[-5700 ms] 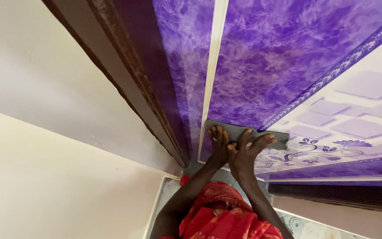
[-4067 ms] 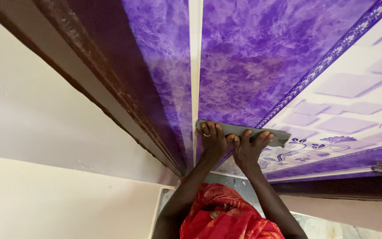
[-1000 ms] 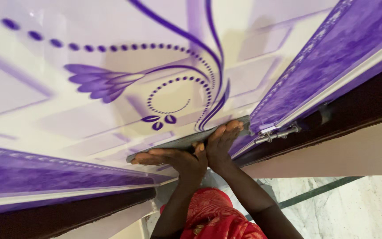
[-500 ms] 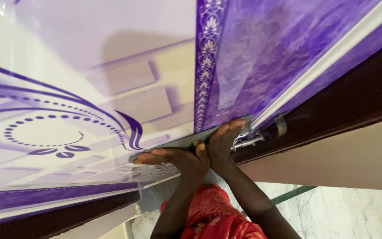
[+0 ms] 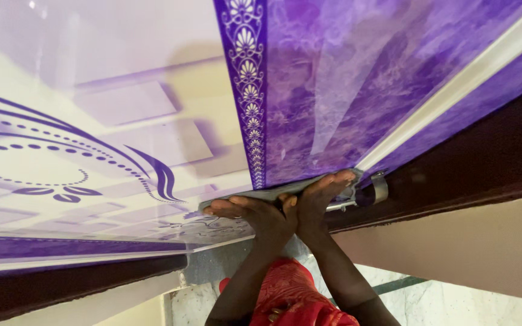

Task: The person applies a purple decorative sheet to a door, using a small dark flexible scraper to press out air bubbles and smooth the surface.

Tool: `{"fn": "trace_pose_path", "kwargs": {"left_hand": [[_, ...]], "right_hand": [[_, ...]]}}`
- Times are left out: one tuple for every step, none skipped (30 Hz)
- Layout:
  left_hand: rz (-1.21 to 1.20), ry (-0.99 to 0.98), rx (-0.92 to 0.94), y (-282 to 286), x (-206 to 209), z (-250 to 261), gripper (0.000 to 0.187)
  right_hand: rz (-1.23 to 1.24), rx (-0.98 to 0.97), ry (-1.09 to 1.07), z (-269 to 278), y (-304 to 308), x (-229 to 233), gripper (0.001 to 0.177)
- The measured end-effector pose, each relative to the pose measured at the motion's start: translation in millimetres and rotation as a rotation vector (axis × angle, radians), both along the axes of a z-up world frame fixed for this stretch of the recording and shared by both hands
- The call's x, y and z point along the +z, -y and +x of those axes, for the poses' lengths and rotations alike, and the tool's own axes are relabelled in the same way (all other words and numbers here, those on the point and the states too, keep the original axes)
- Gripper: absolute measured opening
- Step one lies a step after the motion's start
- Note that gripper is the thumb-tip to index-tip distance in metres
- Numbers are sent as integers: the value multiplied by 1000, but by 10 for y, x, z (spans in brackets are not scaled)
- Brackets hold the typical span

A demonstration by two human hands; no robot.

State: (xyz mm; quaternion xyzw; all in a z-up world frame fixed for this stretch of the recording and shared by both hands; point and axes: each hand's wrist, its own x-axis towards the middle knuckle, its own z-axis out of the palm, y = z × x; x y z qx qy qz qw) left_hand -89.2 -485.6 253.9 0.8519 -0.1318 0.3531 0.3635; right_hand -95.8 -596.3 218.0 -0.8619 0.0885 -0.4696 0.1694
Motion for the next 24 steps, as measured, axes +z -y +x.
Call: {"fn": "trace_pose_path", "kwargs": {"left_hand": [[-1,-1,11,14,-19,-16,117],[12,12,16,23,-28,-24,117],[25,26,22,32,-34,-28,118],[25,26,36,38,-41,-34,118],[2,15,11,42,-48,-39,117],[-21,5,-12,43,-56,-32,116],[-22,6,4,33,-63,-13,116],[-11,25,-19,18,-66,1,115],[-1,44,-43,0,-65,9,115],[-2,44,-27,-19,-59,5,115],[26,57,-16,-34,-51,-3,116],[57,67,-9,-52,-46,-11,117],[58,65,3,-64,-46,-5,117],[71,74,2,-80,-56,-1,118],[83,84,1,-103,-75,1,118],[85,82,8,-134,-102,9,118],[88,82,-34,-167,-136,18,119],[89,83,-78,-193,-176,20,119],[88,81,-73,-221,-221,9,119],[91,96,-53,-236,-264,11,120],[94,110,-34,-249,-309,14,121],[92,112,-27,-256,-356,27,121],[94,107,-15,-259,-400,45,118],[96,102,0,-269,-440,52,116]], "right_hand": [[-1,11,-1,-34,11,-54,106],[21,46,-22,-87,25,-115,103],[42,81,-43,-138,42,-192,101],[41,96,-43,-165,64,-288,101],[47,90,-97,-177,97,-394,100],[51,86,-151,-181,137,-496,99],[48,101,-151,-185,187,-571,99],[39,17,-239,-190,229,-600,91],[29,-68,-327,-175,221,-582,83],[25,-53,-328,-146,166,-513,83],[53,-27,-194,-120,103,-394,84],[84,-4,-62,-111,35,-248,86],[84,9,-65,-103,-26,-94,86],[84,20,-49,-106,-93,45,88],[83,31,-33,-111,-156,160,90],[83,41,-17,-116,-215,248,92],[83,54,-8,-122,-262,310,92],[82,54,-8,-127,-301,345,92],[82,48,-8,-143,-340,359,92],[76,41,-12,-151,-367,363,92],[72,30,-14,-158,-386,357,92],[68,22,-18,-171,-399,344,92],[64,15,-21,-172,-415,325,92],[60,12,-25,-173,-426,306,92]]}}
